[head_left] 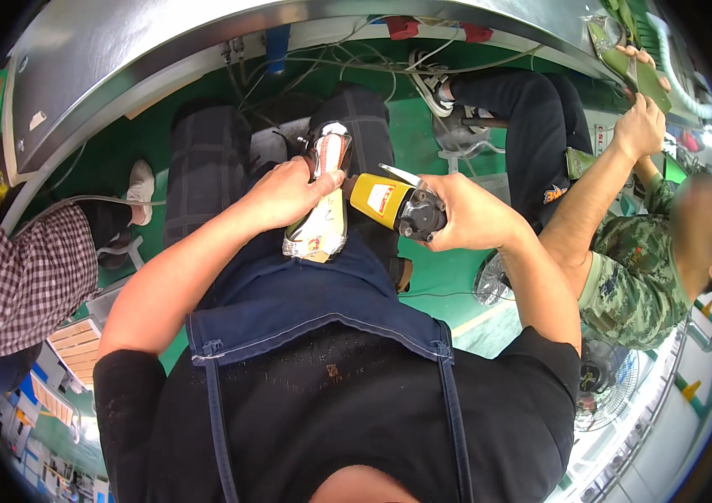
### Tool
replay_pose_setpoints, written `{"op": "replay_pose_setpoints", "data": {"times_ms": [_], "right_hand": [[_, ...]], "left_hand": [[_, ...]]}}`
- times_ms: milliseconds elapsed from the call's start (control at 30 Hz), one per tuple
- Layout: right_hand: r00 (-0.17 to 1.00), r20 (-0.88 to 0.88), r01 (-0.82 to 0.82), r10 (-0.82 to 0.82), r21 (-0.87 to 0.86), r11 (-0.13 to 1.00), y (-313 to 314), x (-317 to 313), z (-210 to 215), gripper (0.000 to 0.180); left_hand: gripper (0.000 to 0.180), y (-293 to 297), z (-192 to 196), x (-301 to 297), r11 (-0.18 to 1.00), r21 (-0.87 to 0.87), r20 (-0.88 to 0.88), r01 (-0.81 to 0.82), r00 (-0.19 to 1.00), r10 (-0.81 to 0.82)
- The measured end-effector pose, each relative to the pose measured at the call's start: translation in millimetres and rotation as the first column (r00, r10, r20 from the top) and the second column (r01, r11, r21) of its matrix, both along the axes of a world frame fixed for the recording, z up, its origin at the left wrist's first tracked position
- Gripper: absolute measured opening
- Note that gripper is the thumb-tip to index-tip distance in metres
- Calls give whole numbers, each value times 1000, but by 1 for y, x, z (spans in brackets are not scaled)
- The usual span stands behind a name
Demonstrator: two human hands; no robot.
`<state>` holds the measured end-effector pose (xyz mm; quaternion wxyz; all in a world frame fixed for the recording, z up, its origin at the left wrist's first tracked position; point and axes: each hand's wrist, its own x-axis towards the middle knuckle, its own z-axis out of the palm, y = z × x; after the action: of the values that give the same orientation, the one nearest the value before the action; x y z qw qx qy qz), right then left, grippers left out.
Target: The person secures a metal band around the heel of a green sandal using a pneumatic stapler. They repeatedly pick up sandals from a conveyor belt, position the band, and fire the stapler to fasten it. The person handles the sandals one at a time, placing the finished items back onto the moving belt.
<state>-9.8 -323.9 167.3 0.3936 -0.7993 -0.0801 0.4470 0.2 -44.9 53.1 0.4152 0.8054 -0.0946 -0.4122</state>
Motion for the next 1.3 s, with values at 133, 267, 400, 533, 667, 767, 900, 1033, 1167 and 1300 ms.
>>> {"op": "replay_pose_setpoints", "data": {"times_ms": [133, 267, 400, 533, 667, 767, 900, 1033, 1167, 1300], "right_hand": [[998, 8, -54, 55, -47, 997, 5, 4, 8, 46], [992, 6, -125, 126, -77, 989, 9, 16, 13, 40], [989, 25, -145, 148, -89, 985, 9, 19, 10, 42], [999, -29, -32, 28, -140, 990, 6, 22, 19, 47], [926, 369, 84, -82, 10, 996, 10, 40, 57, 48], [787, 571, 229, -234, 82, 970, 11, 68, 74, 42], [433, 886, 216, 168, -283, 935, 34, 134, 77, 39], [520, 782, 271, 343, -533, 802, 86, 175, 75, 37], [163, 774, 217, 612, -633, 743, 77, 196, 44, 38], [666, 672, -58, 324, -386, 921, 86, 121, 39, 32]], "left_hand": [[75, 3, 1, -1, 1000, -1, 6, 9, 1000, -9], [80, 5, -9, -1, 1000, 11, 9, 18, 1000, -18], [82, 6, -8, 0, 1000, 25, -1, 3, 1000, -3], [82, 9, -6, -4, 999, 0, -4, -48, 999, 48], [79, 13, -14, -23, 991, -18, 28, -135, 990, 135], [78, 14, -19, -32, 974, -106, 23, -200, 979, 204], [88, 15, -26, -42, 956, -169, 169, -238, 949, 266], [86, 16, -35, -43, 949, -186, 269, -255, 916, 299], [83, 19, -34, -39, 956, -184, 266, -227, 925, 270], [81, 20, -36, -41, 959, -161, 290, -234, 917, 272]]}}
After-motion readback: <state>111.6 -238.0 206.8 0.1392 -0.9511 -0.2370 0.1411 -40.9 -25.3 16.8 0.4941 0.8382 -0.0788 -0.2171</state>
